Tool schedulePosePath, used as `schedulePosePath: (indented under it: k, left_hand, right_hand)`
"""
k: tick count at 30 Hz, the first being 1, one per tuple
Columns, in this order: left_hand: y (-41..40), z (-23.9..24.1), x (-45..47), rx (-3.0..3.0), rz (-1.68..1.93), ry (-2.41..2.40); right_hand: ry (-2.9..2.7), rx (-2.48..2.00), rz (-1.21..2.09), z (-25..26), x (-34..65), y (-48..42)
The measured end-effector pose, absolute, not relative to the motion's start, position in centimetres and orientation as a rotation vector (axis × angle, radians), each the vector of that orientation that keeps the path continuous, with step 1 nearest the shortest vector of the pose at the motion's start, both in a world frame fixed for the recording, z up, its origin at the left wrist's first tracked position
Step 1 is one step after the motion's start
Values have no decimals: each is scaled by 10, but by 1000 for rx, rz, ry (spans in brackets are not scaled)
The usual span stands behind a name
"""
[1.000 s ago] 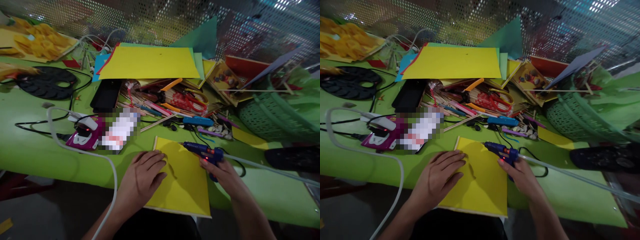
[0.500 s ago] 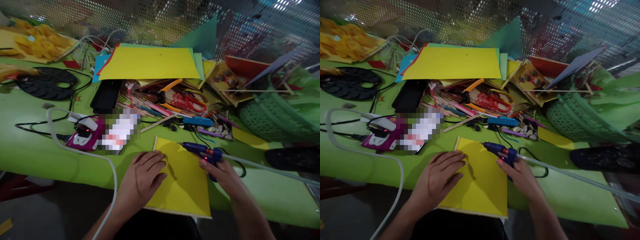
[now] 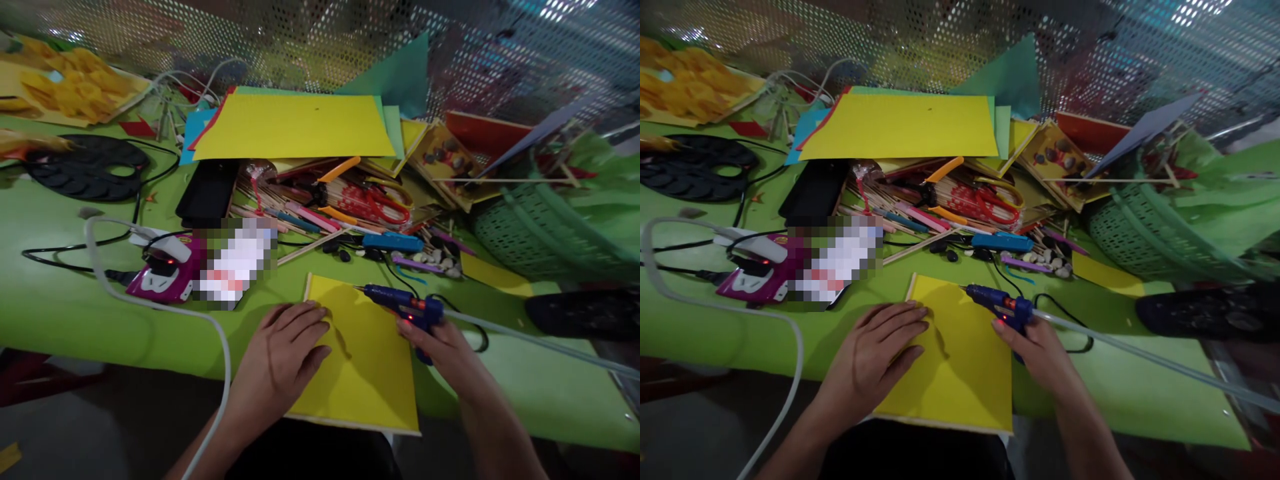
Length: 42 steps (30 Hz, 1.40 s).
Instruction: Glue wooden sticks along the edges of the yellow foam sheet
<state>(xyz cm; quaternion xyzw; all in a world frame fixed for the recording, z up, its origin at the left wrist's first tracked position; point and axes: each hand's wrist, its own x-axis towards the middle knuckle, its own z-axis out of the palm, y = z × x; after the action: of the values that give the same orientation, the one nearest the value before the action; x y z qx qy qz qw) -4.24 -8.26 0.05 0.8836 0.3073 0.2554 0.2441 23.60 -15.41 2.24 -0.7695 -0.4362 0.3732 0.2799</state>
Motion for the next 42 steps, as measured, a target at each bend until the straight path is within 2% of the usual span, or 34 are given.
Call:
schedulePosePath:
  k: [8,17,42]
  left_hand:
    - [-83,-1,-43,2406,700,833]
    - [-83,0,-43,2421,686,847]
    - [-82,-2,-43,2429,727,819]
  right_hand:
    - [-1125,-2121,893,26,243,-164]
    - [-1184,-2111,965,24,240,-159]
    - [-1110,-2110,912,26,247,-173]
